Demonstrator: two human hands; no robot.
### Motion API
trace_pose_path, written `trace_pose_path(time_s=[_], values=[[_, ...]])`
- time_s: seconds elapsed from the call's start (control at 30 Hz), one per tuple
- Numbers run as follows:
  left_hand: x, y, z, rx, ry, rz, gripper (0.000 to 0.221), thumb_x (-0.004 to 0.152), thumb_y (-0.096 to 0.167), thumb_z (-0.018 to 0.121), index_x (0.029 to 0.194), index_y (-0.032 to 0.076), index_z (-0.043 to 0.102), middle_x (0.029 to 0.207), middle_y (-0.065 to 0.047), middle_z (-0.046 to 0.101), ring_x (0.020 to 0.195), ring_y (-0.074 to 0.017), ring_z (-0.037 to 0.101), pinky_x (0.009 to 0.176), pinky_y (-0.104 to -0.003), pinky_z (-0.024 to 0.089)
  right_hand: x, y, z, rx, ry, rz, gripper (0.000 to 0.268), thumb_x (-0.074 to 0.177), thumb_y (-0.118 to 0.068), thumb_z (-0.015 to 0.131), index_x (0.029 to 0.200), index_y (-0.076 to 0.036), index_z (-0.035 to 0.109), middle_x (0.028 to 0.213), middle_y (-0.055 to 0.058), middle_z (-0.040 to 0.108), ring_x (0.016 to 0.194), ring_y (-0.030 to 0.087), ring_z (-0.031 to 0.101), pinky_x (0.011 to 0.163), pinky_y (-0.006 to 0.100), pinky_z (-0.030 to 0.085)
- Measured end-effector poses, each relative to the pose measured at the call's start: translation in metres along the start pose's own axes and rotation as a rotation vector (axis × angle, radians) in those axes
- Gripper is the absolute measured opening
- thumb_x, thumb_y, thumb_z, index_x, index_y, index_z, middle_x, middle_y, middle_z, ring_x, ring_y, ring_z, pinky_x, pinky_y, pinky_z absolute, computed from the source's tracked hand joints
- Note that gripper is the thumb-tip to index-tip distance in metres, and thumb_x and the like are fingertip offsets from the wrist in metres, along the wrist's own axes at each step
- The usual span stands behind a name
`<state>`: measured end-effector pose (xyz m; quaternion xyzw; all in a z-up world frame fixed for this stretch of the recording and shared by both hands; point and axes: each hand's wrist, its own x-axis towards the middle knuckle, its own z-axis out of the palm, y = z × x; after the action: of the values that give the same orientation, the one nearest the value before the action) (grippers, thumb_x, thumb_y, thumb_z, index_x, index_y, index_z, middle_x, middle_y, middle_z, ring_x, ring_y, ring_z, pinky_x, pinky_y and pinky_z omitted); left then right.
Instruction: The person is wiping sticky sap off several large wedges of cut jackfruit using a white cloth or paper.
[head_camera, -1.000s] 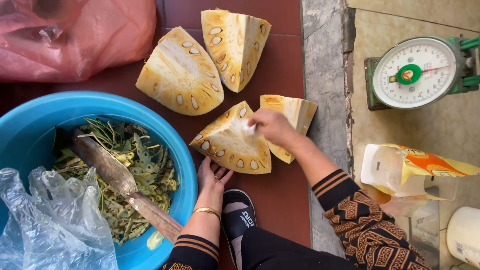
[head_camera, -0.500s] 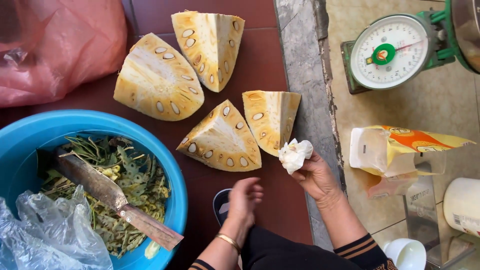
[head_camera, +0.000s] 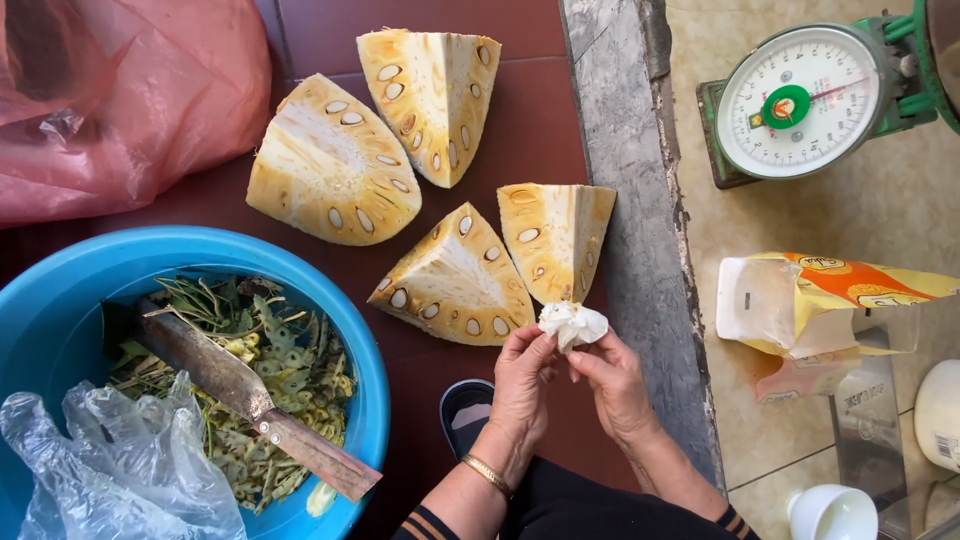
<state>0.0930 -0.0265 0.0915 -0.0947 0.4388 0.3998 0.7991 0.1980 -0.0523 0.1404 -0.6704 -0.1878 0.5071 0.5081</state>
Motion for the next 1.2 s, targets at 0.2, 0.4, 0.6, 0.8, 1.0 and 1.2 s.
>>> trace_pose_path(time_s=[0.2,0.4,0.6,0.8,1.0,1.2], values=[[-0.018,0.008,0.0,0.017,-0.096,-0.158,0.035,0.08,0.01,0.084,0.112,0.009,0.072,0.093,-0.004,0.073,0.066,-0.011,0.061,0.063,-0.025,0.047,0.008,-0.026,-0.01,-0.338,0.068,0.006,0.043,0.08,-0.004,0.082,0.123,-0.005,0.077,0.088,0.005,0.078,0.064,0.011,0.053,0.057,0.026,0.043],[-0.02,0.015,-0.024,0.19,0.185,-0.266,0.029,0.087,0.014,0.076,0.115,0.012,0.073,0.074,-0.007,0.067,0.054,-0.0128,0.056,0.049,-0.023,0.04,0.152,-0.058,0.035,-1.326,-0.164,-0.883,0.027,0.093,-0.008,0.072,0.073,-0.006,0.054,0.075,0.003,0.05,0.064,0.017,0.041,0.053,0.032,0.032],[0.018,0.023,-0.056,-0.204,0.476,-0.305,0.059,0.095,0.018,0.049,0.153,0.014,0.045,0.146,-0.025,0.059,0.134,-0.0421,0.058,0.098,-0.055,0.056,0.266,-0.011,0.07,-1.82,-0.29,-1.088,0.011,0.076,-0.003,0.058,0.069,-0.009,0.054,0.077,0.005,0.05,0.063,0.028,0.05,0.039,0.043,0.042],[0.063,0.016,-0.09,-0.464,0.231,-0.298,0.043,0.088,0.028,0.054,0.129,0.019,0.06,0.125,-0.011,0.063,0.129,-0.0376,0.06,0.114,-0.06,0.04,0.262,0.043,0.019,-1.934,-0.454,-1.268,0.008,0.083,-0.022,0.061,0.077,-0.02,0.064,0.082,-0.001,0.058,0.075,0.023,0.065,0.056,0.034,0.056],[0.068,0.01,-0.096,-0.562,0.218,-0.284,0.02,0.086,0.025,0.054,0.103,0.023,0.064,0.124,-0.018,0.065,0.129,-0.0426,0.061,0.114,-0.063,0.039,0.175,0.057,-0.045,-1.91,-0.739,-1.125,0.005,0.084,-0.018,0.064,0.082,-0.018,0.068,0.088,0.001,0.064,0.082,0.025,0.071,0.063,0.035,0.058],[0.067,0.011,-0.098,-0.54,0.193,-0.278,0.019,0.084,0.024,0.054,0.103,0.026,0.059,0.126,-0.017,0.063,0.132,-0.0423,0.059,0.116,-0.062,0.036,0.102,-0.04,-0.042,-1.634,-0.532,-1.072,0.011,0.083,-0.016,0.065,0.076,-0.011,0.06,0.075,0.009,0.058,0.073,0.033,0.065,0.063,0.041,0.056]])
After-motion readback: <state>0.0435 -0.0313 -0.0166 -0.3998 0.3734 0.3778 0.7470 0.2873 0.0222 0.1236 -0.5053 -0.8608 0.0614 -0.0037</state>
